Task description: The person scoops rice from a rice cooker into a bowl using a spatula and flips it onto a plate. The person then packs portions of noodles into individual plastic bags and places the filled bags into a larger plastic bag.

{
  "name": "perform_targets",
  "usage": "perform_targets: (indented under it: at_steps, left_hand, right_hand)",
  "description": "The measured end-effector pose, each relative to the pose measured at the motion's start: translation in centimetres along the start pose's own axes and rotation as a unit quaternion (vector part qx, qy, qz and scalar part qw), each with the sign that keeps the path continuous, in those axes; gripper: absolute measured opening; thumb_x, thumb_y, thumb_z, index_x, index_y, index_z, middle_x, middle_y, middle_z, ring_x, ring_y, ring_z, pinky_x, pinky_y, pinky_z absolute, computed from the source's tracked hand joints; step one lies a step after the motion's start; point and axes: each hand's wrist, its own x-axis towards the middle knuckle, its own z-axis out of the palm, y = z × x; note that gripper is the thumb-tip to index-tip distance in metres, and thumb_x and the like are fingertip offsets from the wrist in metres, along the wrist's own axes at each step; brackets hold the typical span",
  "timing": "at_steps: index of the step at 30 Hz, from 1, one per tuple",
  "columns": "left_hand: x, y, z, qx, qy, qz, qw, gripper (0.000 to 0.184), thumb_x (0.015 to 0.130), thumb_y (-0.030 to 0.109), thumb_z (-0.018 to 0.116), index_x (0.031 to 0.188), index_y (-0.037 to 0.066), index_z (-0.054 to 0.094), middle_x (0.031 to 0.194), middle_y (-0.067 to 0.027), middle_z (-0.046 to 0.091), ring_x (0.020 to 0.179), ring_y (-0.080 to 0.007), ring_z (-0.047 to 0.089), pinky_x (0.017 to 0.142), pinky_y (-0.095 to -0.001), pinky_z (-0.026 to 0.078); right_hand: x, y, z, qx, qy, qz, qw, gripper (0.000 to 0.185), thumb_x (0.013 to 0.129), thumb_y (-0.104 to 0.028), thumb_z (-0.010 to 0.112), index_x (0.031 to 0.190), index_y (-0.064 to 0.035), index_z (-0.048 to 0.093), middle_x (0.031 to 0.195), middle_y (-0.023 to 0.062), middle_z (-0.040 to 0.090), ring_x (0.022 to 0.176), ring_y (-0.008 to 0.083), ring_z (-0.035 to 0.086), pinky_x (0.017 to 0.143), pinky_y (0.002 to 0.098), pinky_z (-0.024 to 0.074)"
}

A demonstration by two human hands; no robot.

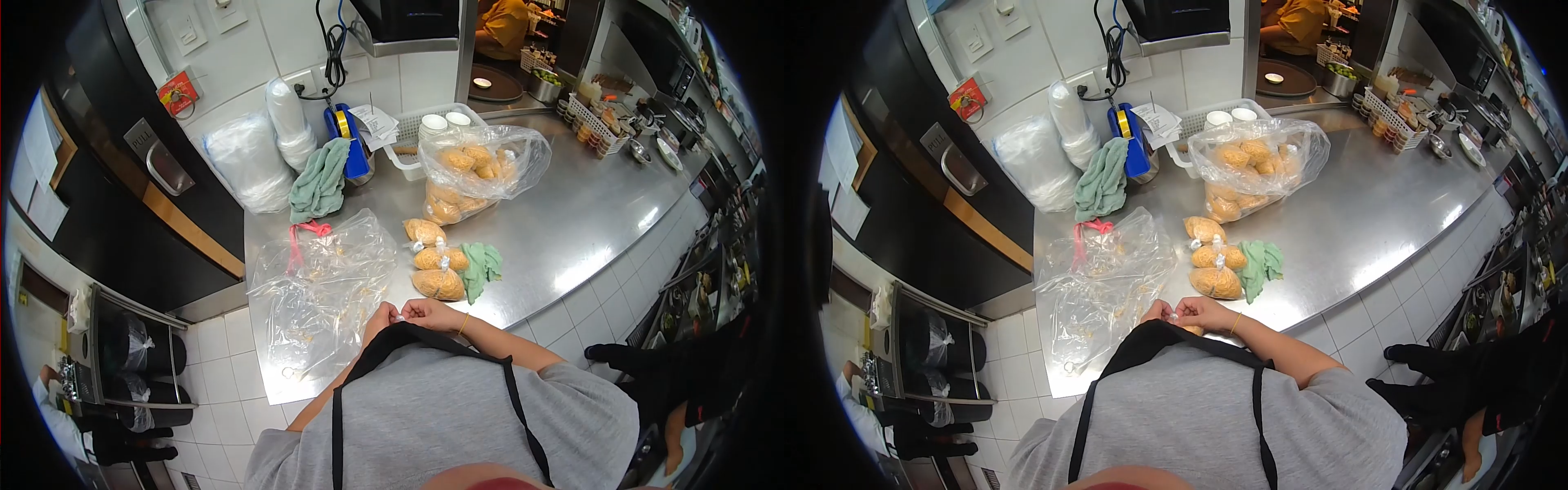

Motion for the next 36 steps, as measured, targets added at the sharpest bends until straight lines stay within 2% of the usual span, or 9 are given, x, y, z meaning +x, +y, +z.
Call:
perform_targets:
  at_steps: [5, 9, 16, 19, 24, 26, 31, 34, 36]
  left_hand:
    - [0.7, -3.2, 0.0, -0.136, -0.072, 0.058, 0.986, 0.017, 0.079, 0.009, 0.059, 0.091, 0.003, 0.049, 0.078, -0.0012, 0.054, 0.067, -0.0059, 0.047, 0.061, -0.0189, 0.039]
    - [0.2, -2.8, -0.6, -0.247, -0.107, 0.031, 0.963, 0.019, 0.079, 0.008, 0.06, 0.095, 0.004, 0.05, 0.082, -0.0001, 0.054, 0.068, -0.0044, 0.048, 0.063, -0.0172, 0.039]
    - [0.2, -1.7, -0.3, -0.117, -0.054, -0.012, 0.992, 0.021, 0.077, 0.011, 0.064, 0.091, 0.002, 0.052, 0.076, -0.0001, 0.054, 0.067, -0.0057, 0.05, 0.062, -0.0184, 0.041]
    - [0.3, -1.5, 0.2, -0.088, -0.039, -0.012, 0.995, 0.021, 0.076, 0.012, 0.064, 0.09, 0.002, 0.053, 0.075, -0.0009, 0.054, 0.067, -0.0069, 0.05, 0.061, -0.0195, 0.041]
    - [-0.3, -0.4, 0.0, 0.013, -0.001, 0.004, 1.0, 0.018, 0.076, 0.012, 0.063, 0.088, 0.002, 0.053, 0.074, -0.0022, 0.054, 0.068, -0.0103, 0.05, 0.063, -0.0226, 0.042]
    - [-0.1, -0.8, -0.6, 0.046, -0.06, 0.021, 0.997, 0.025, 0.08, 0.013, 0.061, 0.1, 0.003, 0.05, 0.079, -0.0043, 0.055, 0.073, -0.0127, 0.053, 0.066, -0.0233, 0.043]
    - [0.1, -4.0, -1.7, -0.153, -0.18, 0.016, 0.971, 0.033, 0.079, 0.012, 0.062, 0.106, 0.003, 0.045, 0.083, -0.0068, 0.056, 0.075, -0.0137, 0.055, 0.069, -0.025, 0.045]
    - [-0.1, -5.2, -1.9, -0.216, -0.175, 0.008, 0.961, 0.038, 0.079, 0.012, 0.063, 0.11, 0.003, 0.042, 0.085, -0.0082, 0.057, 0.077, -0.0144, 0.057, 0.071, -0.026, 0.046]
    - [0.0, -5.3, -1.7, -0.233, -0.152, 0.018, 0.96, 0.042, 0.079, 0.011, 0.063, 0.113, 0.003, 0.04, 0.087, -0.0092, 0.058, 0.078, -0.0148, 0.058, 0.072, -0.0267, 0.047]
  right_hand:
    - [0.2, 0.7, -0.1, -0.115, 0.031, 0.002, 0.993, 0.009, 0.085, -0.012, 0.054, 0.087, -0.0032, 0.053, 0.079, -0.0028, 0.052, 0.073, 0.0038, 0.047, 0.066, 0.0188, 0.0396]
    - [0.3, 0.9, 0.2, -0.167, 0.053, -0.004, 0.985, 0.009, 0.085, -0.012, 0.052, 0.087, -0.0032, 0.053, 0.078, -0.0021, 0.052, 0.073, 0.0041, 0.046, 0.066, 0.0189, 0.0395]
    - [0.0, 1.6, 0.0, -0.139, 0.032, -0.008, 0.99, 0.013, 0.088, -0.016, 0.05, 0.089, -0.0038, 0.051, 0.077, -0.0023, 0.05, 0.072, 0.0042, 0.046, 0.065, 0.0184, 0.0385]
    - [-0.1, 1.6, 0.1, -0.127, 0.057, -0.035, 0.99, 0.018, 0.081, -0.022, 0.058, 0.085, -0.0052, 0.052, 0.074, -0.0015, 0.051, 0.066, 0.0051, 0.045, 0.057, 0.0194, 0.0374]
    - [0.2, 1.2, 0.4, -0.186, 0.033, -0.027, 0.982, 0.015, 0.089, -0.019, 0.052, 0.089, -0.0033, 0.052, 0.078, -0.0016, 0.051, 0.073, 0.0048, 0.045, 0.066, 0.0192, 0.0388]
    - [0.0, 1.1, 0.5, -0.176, 0.029, -0.034, 0.983, 0.015, 0.088, -0.018, 0.052, 0.089, -0.0033, 0.052, 0.079, -0.0013, 0.051, 0.074, 0.0048, 0.045, 0.066, 0.0192, 0.0389]
    - [-1.1, -0.3, 0.6, -0.171, 0.025, -0.046, 0.984, 0.017, 0.087, -0.019, 0.055, 0.093, -0.0033, 0.052, 0.082, -0.0004, 0.053, 0.075, 0.0059, 0.047, 0.068, 0.0195, 0.0396]
    - [-1.7, -1.1, 0.6, -0.136, -0.02, 0.031, 0.99, 0.025, 0.084, -0.022, 0.059, 0.099, -0.0043, 0.05, 0.088, 0.0015, 0.054, 0.076, 0.0076, 0.05, 0.07, 0.02, 0.0408]
    - [-1.4, -0.5, 0.4, -0.296, -0.006, -0.061, 0.953, 0.033, 0.081, -0.023, 0.062, 0.105, -0.0062, 0.046, 0.095, 0.0032, 0.054, 0.081, 0.0084, 0.052, 0.071, 0.0198, 0.0417]
